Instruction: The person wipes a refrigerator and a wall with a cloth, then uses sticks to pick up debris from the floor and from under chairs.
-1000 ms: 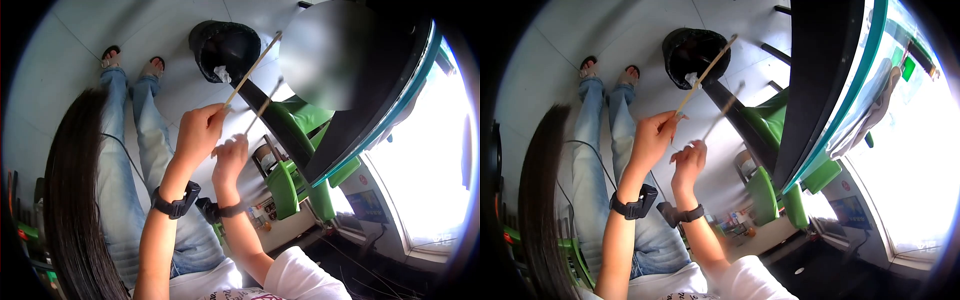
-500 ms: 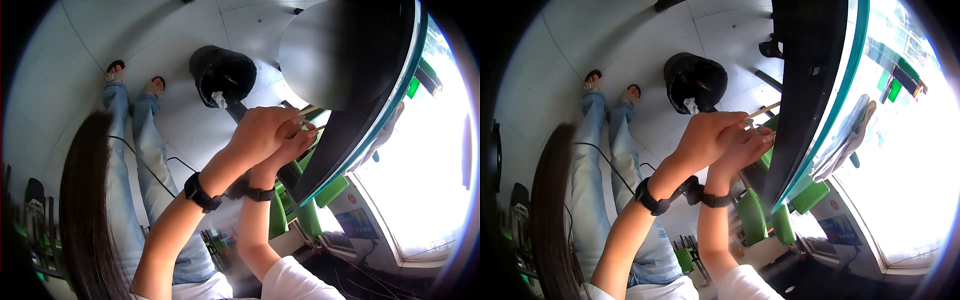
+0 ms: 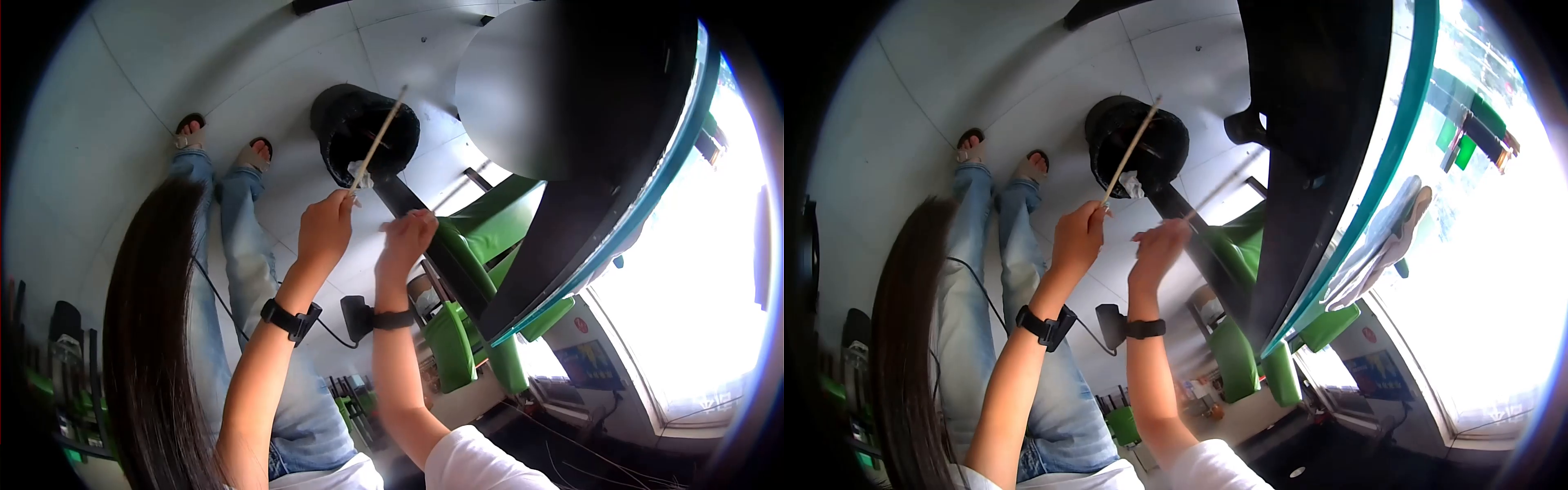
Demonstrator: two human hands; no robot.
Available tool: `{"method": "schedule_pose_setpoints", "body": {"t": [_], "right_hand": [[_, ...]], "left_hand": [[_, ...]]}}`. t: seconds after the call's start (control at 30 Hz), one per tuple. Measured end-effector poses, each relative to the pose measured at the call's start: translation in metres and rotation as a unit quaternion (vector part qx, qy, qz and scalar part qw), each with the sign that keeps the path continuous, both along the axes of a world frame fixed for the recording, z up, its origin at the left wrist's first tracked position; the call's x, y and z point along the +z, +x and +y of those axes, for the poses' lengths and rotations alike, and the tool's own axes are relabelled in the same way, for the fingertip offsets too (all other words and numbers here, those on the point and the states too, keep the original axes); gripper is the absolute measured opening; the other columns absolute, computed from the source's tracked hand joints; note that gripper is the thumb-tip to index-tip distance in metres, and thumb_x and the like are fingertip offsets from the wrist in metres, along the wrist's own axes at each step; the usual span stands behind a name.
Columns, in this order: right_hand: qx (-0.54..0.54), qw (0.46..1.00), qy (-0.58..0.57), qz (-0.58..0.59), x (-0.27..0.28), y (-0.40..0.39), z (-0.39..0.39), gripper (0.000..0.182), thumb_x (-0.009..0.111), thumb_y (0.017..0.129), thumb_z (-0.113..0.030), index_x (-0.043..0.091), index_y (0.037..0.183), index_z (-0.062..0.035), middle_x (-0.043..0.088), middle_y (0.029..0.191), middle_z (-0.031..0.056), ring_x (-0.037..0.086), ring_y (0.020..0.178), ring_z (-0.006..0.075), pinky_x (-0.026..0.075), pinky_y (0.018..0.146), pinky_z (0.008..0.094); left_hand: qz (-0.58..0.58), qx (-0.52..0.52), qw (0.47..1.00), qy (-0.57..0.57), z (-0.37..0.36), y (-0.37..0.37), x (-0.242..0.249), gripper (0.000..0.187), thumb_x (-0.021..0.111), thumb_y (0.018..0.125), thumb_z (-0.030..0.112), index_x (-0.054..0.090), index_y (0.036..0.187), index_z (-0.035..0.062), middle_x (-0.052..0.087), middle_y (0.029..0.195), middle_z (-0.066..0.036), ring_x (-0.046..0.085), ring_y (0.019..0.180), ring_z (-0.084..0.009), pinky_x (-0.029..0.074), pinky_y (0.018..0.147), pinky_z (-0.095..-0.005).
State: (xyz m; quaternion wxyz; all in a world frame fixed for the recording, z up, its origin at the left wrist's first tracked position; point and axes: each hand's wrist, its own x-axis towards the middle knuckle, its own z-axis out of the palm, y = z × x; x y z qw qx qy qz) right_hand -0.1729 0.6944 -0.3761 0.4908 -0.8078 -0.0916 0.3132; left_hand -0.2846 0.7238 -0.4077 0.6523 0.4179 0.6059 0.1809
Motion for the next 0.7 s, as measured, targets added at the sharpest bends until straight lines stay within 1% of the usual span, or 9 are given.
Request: {"method": "schedule_pose_setpoints", "body": {"t": [0.07, 0.13, 0.3, 0.4, 0.47, 0.57, 0.63, 0.67, 0.7], "right_hand": [[-0.024, 0.997, 0.072, 0.035, 0.008, 0.022, 0.004, 0.015, 0.037, 0.092, -0.023, 0.039, 0.083, -0.0106, 0.038, 0.062, 0.0006, 0.036, 0.044, 0.0100, 0.040, 0.050, 0.0266], [-0.155, 0.983, 0.100, 0.005, 0.019, 0.034, 0.034, 0.013, 0.036, 0.092, -0.020, 0.039, 0.084, -0.0101, 0.033, 0.053, -0.0003, 0.031, 0.040, 0.0099, 0.036, 0.053, 0.0267], [-0.022, 0.978, 0.205, -0.027, 0.055, 0.025, 0.107, 0.027, 0.033, 0.089, -0.010, 0.032, 0.062, -0.0107, 0.025, 0.048, 0.0020, 0.020, 0.036, 0.0108, 0.030, 0.053, 0.0268], [0.041, 0.980, 0.187, -0.060, 0.063, 0.016, 0.123, 0.031, 0.034, 0.087, -0.010, 0.026, 0.057, -0.0094, 0.022, 0.047, 0.0001, 0.022, 0.040, 0.0113, 0.028, 0.053, 0.0263], [0.082, 0.958, 0.082, -0.262, 0.054, 0.006, 0.123, 0.024, 0.035, 0.087, -0.011, 0.031, 0.064, -0.0073, 0.028, 0.054, 0.0007, 0.029, 0.048, 0.0112, 0.031, 0.057, 0.0260], [0.135, 0.832, -0.085, -0.532, 0.037, -0.017, 0.120, 0.015, 0.037, 0.087, -0.013, 0.038, 0.075, -0.0040, 0.039, 0.065, 0.0017, 0.039, 0.060, 0.0111, 0.035, 0.063, 0.0256], [0.115, 0.976, 0.101, -0.154, 0.040, -0.016, 0.099, 0.013, 0.038, 0.089, -0.015, 0.040, 0.084, -0.0032, 0.043, 0.073, 0.0025, 0.044, 0.070, 0.0110, 0.037, 0.068, 0.0245], [0.047, 0.987, 0.155, 0.018, 0.045, -0.018, 0.094, 0.014, 0.039, 0.090, -0.016, 0.042, 0.089, -0.0028, 0.046, 0.077, 0.0028, 0.047, 0.075, 0.0109, 0.038, 0.071, 0.0240], [0.114, 0.981, 0.110, -0.114, 0.044, -0.026, 0.090, 0.016, 0.038, 0.090, -0.018, 0.042, 0.089, -0.0028, 0.047, 0.076, 0.0025, 0.048, 0.074, 0.0111, 0.038, 0.071, 0.0238]], "left_hand": [[0.000, 0.019, 1.000, -0.013, 0.003, -0.002, -0.002, 0.014, 0.045, 0.086, 0.011, 0.058, 0.085, 0.0044, 0.052, 0.050, -0.007, 0.052, 0.044, -0.0170, 0.037, 0.043, -0.0280], [-0.033, 0.030, 0.999, 0.001, 0.029, -0.001, 0.012, 0.015, 0.045, 0.087, 0.012, 0.058, 0.086, 0.0044, 0.050, 0.049, -0.004, 0.051, 0.043, -0.0127, 0.036, 0.042, -0.0258], [-0.182, 0.091, 0.974, 0.097, 0.112, 0.029, 0.058, 0.012, 0.046, 0.086, 0.010, 0.056, 0.086, 0.0041, 0.049, 0.050, -0.004, 0.047, 0.042, -0.0113, 0.035, 0.042, -0.0235], [-0.208, 0.147, 0.952, 0.170, 0.144, 0.038, 0.084, 0.010, 0.047, 0.084, 0.008, 0.055, 0.086, 0.0036, 0.049, 0.051, -0.006, 0.047, 0.042, -0.0140, 0.035, 0.043, -0.0242], [-0.200, 0.134, 0.950, 0.197, 0.154, 0.036, 0.097, 0.008, 0.050, 0.080, 0.010, 0.053, 0.086, 0.0047, 0.052, 0.056, -0.007, 0.050, 0.046, -0.0195, 0.038, 0.045, -0.0272], [-0.193, 0.072, 0.954, 0.219, 0.149, 0.030, 0.106, 0.019, 0.059, 0.073, 0.017, 0.049, 0.086, 0.0071, 0.058, 0.069, -0.008, 0.057, 0.058, -0.0279, 0.045, 0.051, -0.0337], [-0.165, 0.042, 0.962, 0.212, 0.136, 0.027, 0.100, 0.019, 0.059, 0.072, 0.017, 0.049, 0.085, 0.0071, 0.057, 0.067, -0.008, 0.057, 0.058, -0.0277, 0.045, 0.051, -0.0334], [-0.150, 0.027, 0.966, 0.207, 0.130, 0.023, 0.098, 0.019, 0.059, 0.071, 0.016, 0.049, 0.085, 0.0072, 0.057, 0.066, -0.008, 0.057, 0.059, -0.0276, 0.045, 0.051, -0.0332], [-0.132, -0.015, 0.973, 0.188, 0.125, 0.014, 0.098, 0.020, 0.053, 0.073, 0.005, 0.057, 0.093, 0.0060, 0.059, 0.071, -0.013, 0.058, 0.063, -0.0306, 0.045, 0.052, -0.0322]]}}
